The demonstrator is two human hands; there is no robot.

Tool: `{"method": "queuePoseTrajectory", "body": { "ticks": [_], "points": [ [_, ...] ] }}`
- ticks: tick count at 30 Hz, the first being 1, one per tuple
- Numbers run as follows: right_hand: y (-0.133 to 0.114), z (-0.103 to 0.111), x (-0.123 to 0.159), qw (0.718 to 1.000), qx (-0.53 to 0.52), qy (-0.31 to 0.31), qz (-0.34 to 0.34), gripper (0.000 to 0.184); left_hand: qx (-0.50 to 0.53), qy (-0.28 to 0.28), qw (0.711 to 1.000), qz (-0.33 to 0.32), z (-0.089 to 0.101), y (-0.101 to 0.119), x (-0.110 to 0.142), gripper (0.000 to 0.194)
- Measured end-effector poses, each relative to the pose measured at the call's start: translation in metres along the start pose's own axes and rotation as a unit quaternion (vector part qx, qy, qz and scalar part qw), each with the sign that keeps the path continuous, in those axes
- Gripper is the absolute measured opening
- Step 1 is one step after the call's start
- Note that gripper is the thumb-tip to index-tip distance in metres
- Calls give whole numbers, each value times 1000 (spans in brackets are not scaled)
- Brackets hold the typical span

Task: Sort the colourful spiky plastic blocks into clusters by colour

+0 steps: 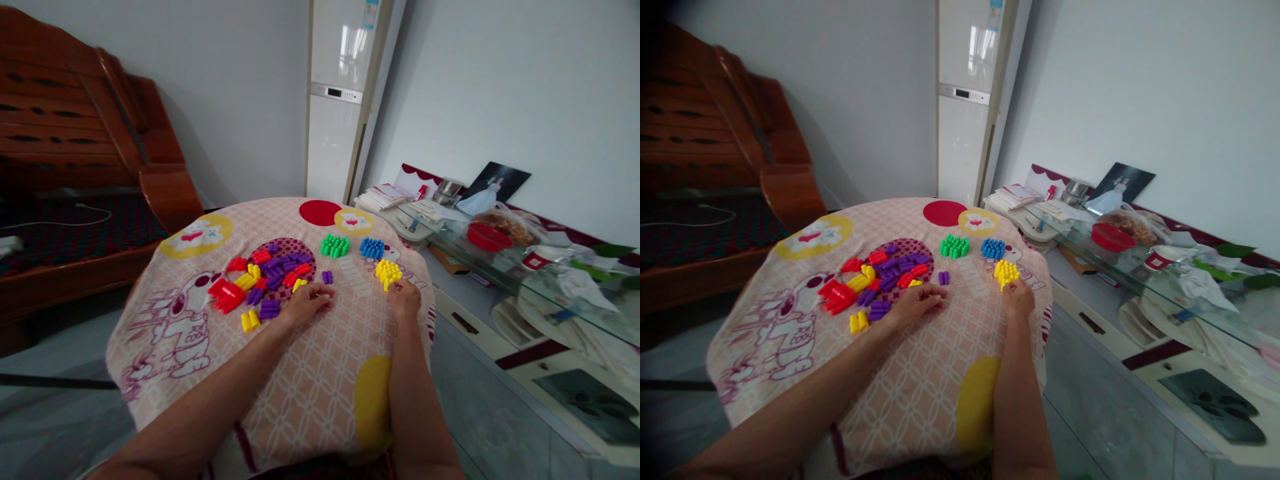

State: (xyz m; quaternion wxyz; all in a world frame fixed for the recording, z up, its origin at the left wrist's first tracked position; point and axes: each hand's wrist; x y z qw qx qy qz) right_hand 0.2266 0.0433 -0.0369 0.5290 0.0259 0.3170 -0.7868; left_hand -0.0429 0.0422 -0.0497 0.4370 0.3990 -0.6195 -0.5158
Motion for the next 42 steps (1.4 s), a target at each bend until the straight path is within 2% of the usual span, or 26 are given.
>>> {"method": "queuePoseTrajectory", "body": {
  "ticks": [4, 9, 13, 16, 18, 20, 23, 25, 26, 28, 31, 34, 37, 39, 40, 42],
  "points": [
    [5, -2, 0, 1000, -23, -6, 14, 28, -3, -1, 1000, -1, 2, 1, 0, 34],
    [11, -7, -6, 996, -93, 14, -5, 33, -46, -7, 999, 0, 0, 3, 1, 30],
    [13, -9, -9, 994, -105, 22, -17, 35, -147, 6, 988, -55, 0, 9, 4, 22],
    [14, -8, -8, 994, -98, 34, -22, 37, -278, 88, 948, -130, 13, 21, 3, 23],
    [15, -9, -8, 994, -94, 49, -26, 40, -347, 161, 908, -168, 31, 33, 4, 26],
    [16, -10, -8, 993, -94, 58, -30, 40, -391, 240, 870, -179, 55, 44, 6, 28],
    [17, -11, -7, 994, -86, 65, -25, 39, -449, 342, 813, -140, 94, 53, 12, 31],
    [17, -12, -7, 994, -78, 71, -18, 38, -494, 369, 783, -83, 115, 52, 16, 30],
    [17, -12, -7, 994, -75, 72, -16, 39, -513, 362, 777, -52, 122, 50, 18, 29],
    [16, -13, -7, 995, -74, 72, -13, 39, -536, 328, 778, -11, 132, 45, 19, 28],
    [16, -13, -7, 993, -81, 83, -9, 39, -543, 289, 788, -25, 134, 40, 15, 25],
    [18, -15, -8, 987, -106, 118, -3, 38, -533, 297, 790, -65, 126, 41, 11, 19],
    [19, -16, -9, 975, -151, 166, 4, 37, -480, 339, 800, -120, 111, 48, 11, 18],
    [13, -16, -7, 964, -196, 181, 12, 37, -415, 352, 825, -153, 94, 51, 11, 21],
    [8, -17, -4, 959, -223, 173, 23, 37, -378, 339, 846, -160, 84, 51, 11, 23],
    [-10, -18, 5, 951, -281, 115, 64, 36, -302, 268, 901, -159, 61, 46, 9, 27]
  ]
}}
Point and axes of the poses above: each hand's wrist, its own x-axis away from the middle knuckle, its own z-axis out of the back of the hand, y = z × x, and after that the axes turned 4 degrees about z, right-handed
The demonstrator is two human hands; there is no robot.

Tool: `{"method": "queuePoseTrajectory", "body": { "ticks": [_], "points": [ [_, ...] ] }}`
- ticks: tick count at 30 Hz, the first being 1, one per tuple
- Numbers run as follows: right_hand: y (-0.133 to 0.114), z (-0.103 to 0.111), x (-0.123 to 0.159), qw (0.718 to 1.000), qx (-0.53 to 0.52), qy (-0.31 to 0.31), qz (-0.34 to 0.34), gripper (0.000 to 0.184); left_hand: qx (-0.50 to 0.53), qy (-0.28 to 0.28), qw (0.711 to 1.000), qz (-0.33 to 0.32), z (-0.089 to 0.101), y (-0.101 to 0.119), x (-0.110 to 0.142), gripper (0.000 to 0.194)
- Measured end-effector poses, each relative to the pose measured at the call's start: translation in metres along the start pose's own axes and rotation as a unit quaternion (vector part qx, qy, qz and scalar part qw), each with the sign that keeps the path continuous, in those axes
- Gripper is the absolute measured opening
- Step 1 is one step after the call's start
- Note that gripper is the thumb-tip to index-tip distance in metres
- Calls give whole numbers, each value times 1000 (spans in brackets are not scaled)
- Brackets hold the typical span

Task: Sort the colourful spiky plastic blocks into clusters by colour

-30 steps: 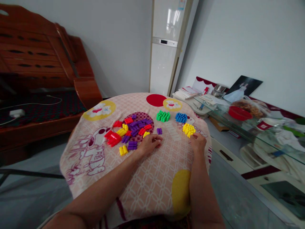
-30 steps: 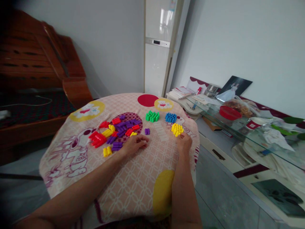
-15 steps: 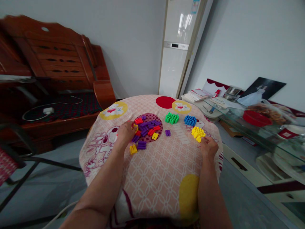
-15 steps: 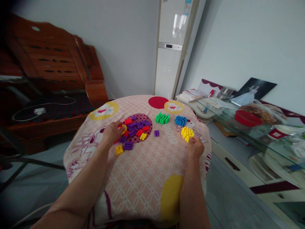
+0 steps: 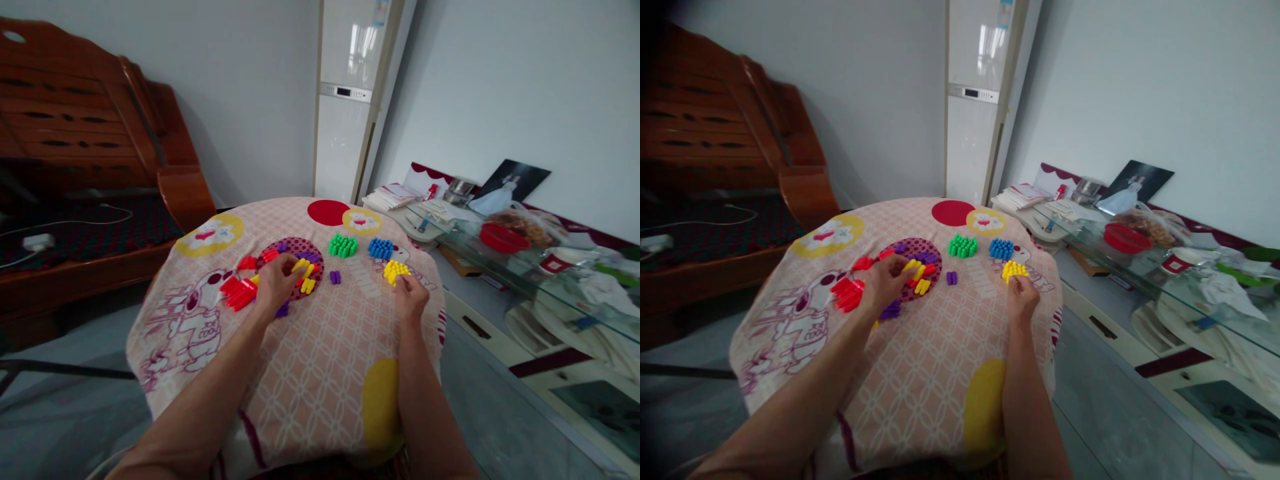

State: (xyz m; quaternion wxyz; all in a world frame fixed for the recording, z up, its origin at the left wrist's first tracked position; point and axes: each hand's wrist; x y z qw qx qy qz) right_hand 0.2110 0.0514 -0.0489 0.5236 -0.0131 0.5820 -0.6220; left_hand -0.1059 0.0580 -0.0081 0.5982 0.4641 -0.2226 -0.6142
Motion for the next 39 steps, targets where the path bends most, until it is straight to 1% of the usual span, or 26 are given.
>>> {"method": "queuePoseTrajectory", "body": {
  "ticks": [1, 3, 5, 6, 7, 8, 9, 11, 13, 14, 16, 18, 20, 22, 24, 26, 30, 34, 37, 39],
  "points": [
    [-9, -5, 5, 998, -31, -47, 15, 36, 45, -48, 998, 5, -11, 4, 5, 28],
    [-27, -16, 16, 985, -73, -144, 55, 35, 113, -141, 983, 10, -35, 8, 15, 27],
    [-40, -23, 25, 971, -85, -205, 88, 34, 127, -176, 976, 1, -56, 11, 21, 23],
    [-43, -24, 27, 968, -79, -215, 98, 34, 121, -181, 976, -5, -65, 13, 21, 22],
    [-44, -24, 27, 970, -68, -208, 102, 34, 109, -180, 978, -7, -73, 15, 21, 20],
    [-42, -23, 25, 977, -54, -182, 99, 34, 94, -181, 979, -7, -79, 17, 18, 19],
    [-38, -21, 22, 985, -38, -141, 89, 35, 79, -181, 980, -2, -85, 21, 15, 20],
    [-25, -14, 15, 998, -4, -35, 56, 35, 46, -170, 984, 16, -98, 31, 5, 21],
    [-12, -6, 7, 998, 22, 55, 17, 35, 21, -142, 989, 34, -113, 42, -5, 22],
    [-6, -2, 4, 996, 31, 84, 0, 35, 16, -124, 991, 42, -121, 48, -10, 21],
    [2, 4, 0, 992, 37, 117, -29, 36, 23, -98, 994, 50, -141, 59, -17, 21],
    [5, 7, -2, 990, 40, 129, -43, 38, 43, -86, 994, 56, -162, 67, -22, 21],
    [5, 10, -2, 989, 50, 136, -41, 37, 54, -85, 993, 67, -180, 71, -24, 20],
    [4, 12, -2, 988, 61, 141, -32, 36, 51, -90, 992, 73, -195, 72, -24, 21],
    [2, 13, -3, 987, 64, 144, -25, 34, 41, -100, 992, 67, -204, 72, -23, 22],
    [1, 13, -3, 987, 61, 144, -25, 34, 29, -116, 992, 47, -208, 71, -22, 24],
    [2, 13, -4, 988, 57, 141, -32, 35, -7, -150, 989, 9, -207, 70, -22, 25],
    [3, 13, -3, 987, 60, 142, -35, 35, -32, -181, 983, -12, -208, 67, -23, 26],
    [2, 13, -3, 988, 48, 143, -43, 34, -38, -182, 983, -12, -210, 66, -24, 29],
    [2, 13, -2, 988, 42, 140, -49, 33, -21, -181, 983, -13, -210, 66, -24, 38]
  ]
}}
Point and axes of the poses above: each hand's wrist, its own x-axis away from the middle knuckle, its own z-axis out of the back of the hand, y = z × x, and after that the axes turned 4 degrees about z, right-handed
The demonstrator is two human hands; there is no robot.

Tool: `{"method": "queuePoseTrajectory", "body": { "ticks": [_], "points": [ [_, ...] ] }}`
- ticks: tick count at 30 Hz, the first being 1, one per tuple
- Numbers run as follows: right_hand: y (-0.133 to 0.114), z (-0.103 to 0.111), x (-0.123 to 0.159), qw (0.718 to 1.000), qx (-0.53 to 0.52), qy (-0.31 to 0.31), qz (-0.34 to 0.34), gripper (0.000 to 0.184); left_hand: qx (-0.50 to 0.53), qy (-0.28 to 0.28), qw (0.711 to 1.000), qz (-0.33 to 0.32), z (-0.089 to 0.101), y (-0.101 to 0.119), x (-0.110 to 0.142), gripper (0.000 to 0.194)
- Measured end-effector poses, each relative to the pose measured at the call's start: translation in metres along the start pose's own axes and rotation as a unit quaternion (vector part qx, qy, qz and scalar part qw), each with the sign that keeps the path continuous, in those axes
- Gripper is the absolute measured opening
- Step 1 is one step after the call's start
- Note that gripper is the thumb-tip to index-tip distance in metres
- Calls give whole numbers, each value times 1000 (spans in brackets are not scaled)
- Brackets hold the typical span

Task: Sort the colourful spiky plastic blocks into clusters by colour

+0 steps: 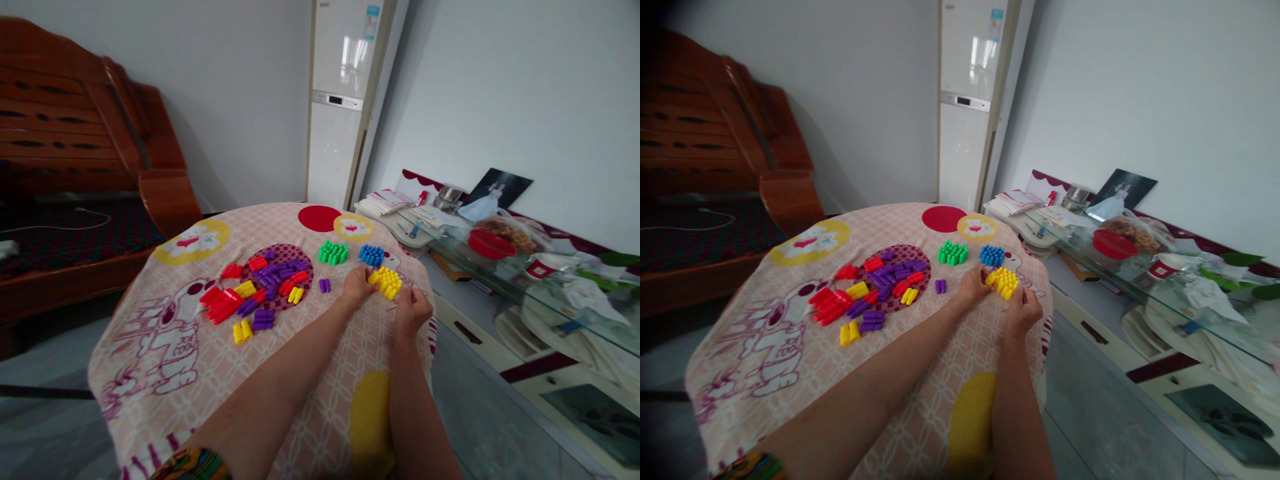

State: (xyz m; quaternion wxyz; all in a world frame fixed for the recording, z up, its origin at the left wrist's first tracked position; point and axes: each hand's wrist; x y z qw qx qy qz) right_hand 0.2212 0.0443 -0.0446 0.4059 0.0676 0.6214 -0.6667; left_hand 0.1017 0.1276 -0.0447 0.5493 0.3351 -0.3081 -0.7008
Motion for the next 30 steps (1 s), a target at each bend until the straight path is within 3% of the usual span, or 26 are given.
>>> {"method": "queuePoseTrajectory", "body": {
  "ticks": [3, 11, 16, 19, 22, 26, 28, 30],
  "points": [
    [0, -1, 0, 1000, -3, -8, -6, 34, 3, -11, 1000, -6, 0, 4, 0, 49],
    [4, -1, -1, 1000, 16, -22, 11, 34, -14, -46, 999, -13, 3, 5, -1, 57],
    [6, -1, -3, 1000, 20, -14, 19, 33, -19, -69, 997, -30, 28, -10, 10, 72],
    [6, -2, -2, 1000, 19, -16, 13, 33, -56, -65, 995, -44, 64, -22, 22, 68],
    [5, -2, -1, 1000, 16, -21, 10, 34, -108, -34, 993, -44, 118, -32, 36, 46],
    [3, -3, 0, 1000, 11, -23, 14, 33, -148, 72, 986, -23, 198, -47, 53, 22],
    [3, -3, 0, 1000, 8, -22, 13, 33, -204, 122, 971, 34, 231, -58, 59, 14],
    [4, -4, 1, 1000, 3, -24, 11, 33, -257, 106, 956, 97, 251, -72, 64, 9]
  ]
}}
Point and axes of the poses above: each hand's wrist, its own x-axis away from the middle knuckle, its own z-axis out of the back of the hand, y = z × x, and after that the axes turned 4 degrees about z, right-handed
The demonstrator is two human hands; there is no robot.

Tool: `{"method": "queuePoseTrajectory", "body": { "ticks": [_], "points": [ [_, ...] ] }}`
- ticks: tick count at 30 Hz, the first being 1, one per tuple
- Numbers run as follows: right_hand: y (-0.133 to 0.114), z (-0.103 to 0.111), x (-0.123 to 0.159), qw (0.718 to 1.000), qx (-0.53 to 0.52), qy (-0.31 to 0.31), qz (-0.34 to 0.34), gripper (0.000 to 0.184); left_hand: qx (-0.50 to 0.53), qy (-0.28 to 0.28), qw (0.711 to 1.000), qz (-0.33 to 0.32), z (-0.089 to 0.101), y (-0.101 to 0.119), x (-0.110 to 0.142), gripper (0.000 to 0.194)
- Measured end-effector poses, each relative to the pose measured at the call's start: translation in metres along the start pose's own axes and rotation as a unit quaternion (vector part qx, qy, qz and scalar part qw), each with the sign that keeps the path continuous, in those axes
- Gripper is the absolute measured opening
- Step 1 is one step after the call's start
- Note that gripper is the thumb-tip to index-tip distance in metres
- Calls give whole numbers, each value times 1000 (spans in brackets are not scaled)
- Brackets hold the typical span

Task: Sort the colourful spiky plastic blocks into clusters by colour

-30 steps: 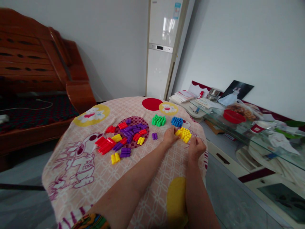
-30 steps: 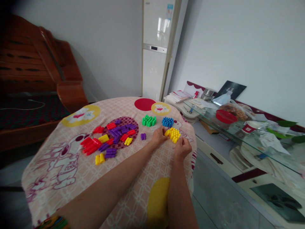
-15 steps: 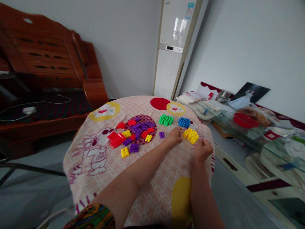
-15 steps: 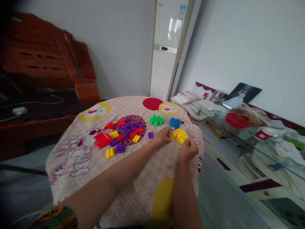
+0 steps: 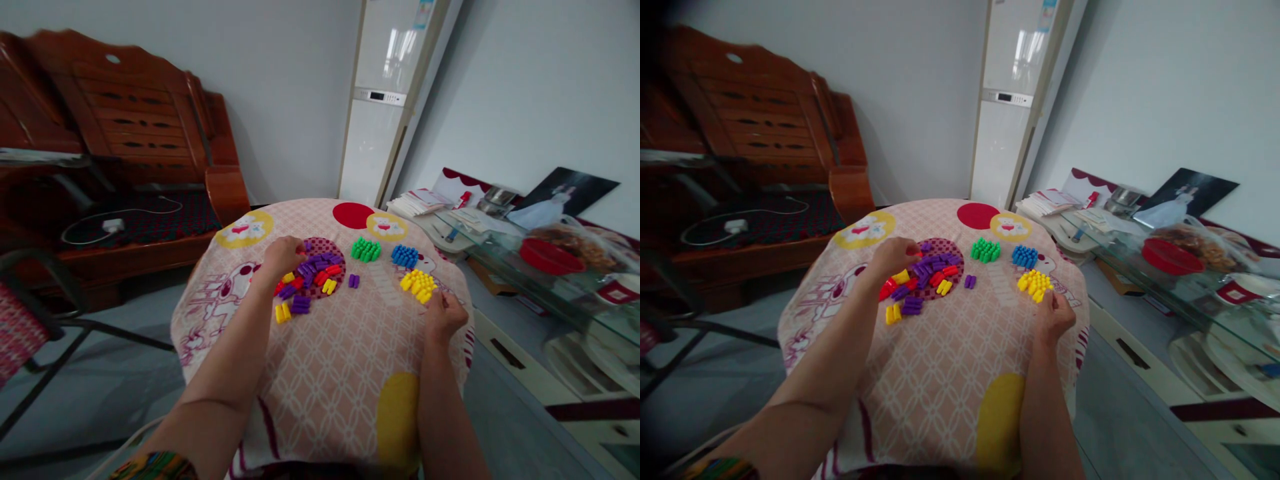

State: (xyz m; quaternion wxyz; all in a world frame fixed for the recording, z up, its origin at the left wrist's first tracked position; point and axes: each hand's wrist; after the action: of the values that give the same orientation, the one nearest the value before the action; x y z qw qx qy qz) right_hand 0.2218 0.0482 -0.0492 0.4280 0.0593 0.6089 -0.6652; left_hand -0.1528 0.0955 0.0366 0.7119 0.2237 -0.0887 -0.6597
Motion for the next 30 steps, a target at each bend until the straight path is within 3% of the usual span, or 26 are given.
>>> {"method": "queuePoseTrajectory", "body": {
  "ticks": [3, 7, 12, 15, 17, 21, 25, 30],
  "points": [
    [4, -2, -1, 1000, -1, 1, -1, 34, -25, -52, 998, 27, -2, -25, -1, 18],
    [7, -3, -2, 1000, -12, -4, -13, 36, -29, -102, 994, 10, -11, -37, -3, 20],
    [5, -2, -3, 999, -25, 2, -48, 35, 14, -43, 999, -10, -11, -26, -10, 13],
    [1, 1, -4, 998, -21, 21, -59, 30, 138, 8, 990, -36, -19, 0, -7, 10],
    [0, 3, -5, 996, -24, 36, -78, 27, 224, -10, 973, -54, -35, 26, 0, 5],
    [4, 2, -5, 994, -28, 37, -102, 25, 339, -175, 923, -52, -82, 89, 19, 11],
    [10, -1, -5, 995, -19, 33, -88, 26, 355, -221, 907, -41, -124, 143, 29, 11],
    [10, -1, -5, 995, -21, 33, -92, 26, 316, -208, 925, -34, -145, 185, 26, 15]
  ]
}}
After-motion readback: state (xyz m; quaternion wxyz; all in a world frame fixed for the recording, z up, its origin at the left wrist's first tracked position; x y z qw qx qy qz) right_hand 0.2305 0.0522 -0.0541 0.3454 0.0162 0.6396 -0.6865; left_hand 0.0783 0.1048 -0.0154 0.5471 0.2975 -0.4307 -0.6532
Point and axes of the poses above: each hand's wrist, its own x-axis away from the middle knuckle, its own z-axis out of the back of the hand, y = z × x, and after that the axes turned 4 degrees about z, right-handed
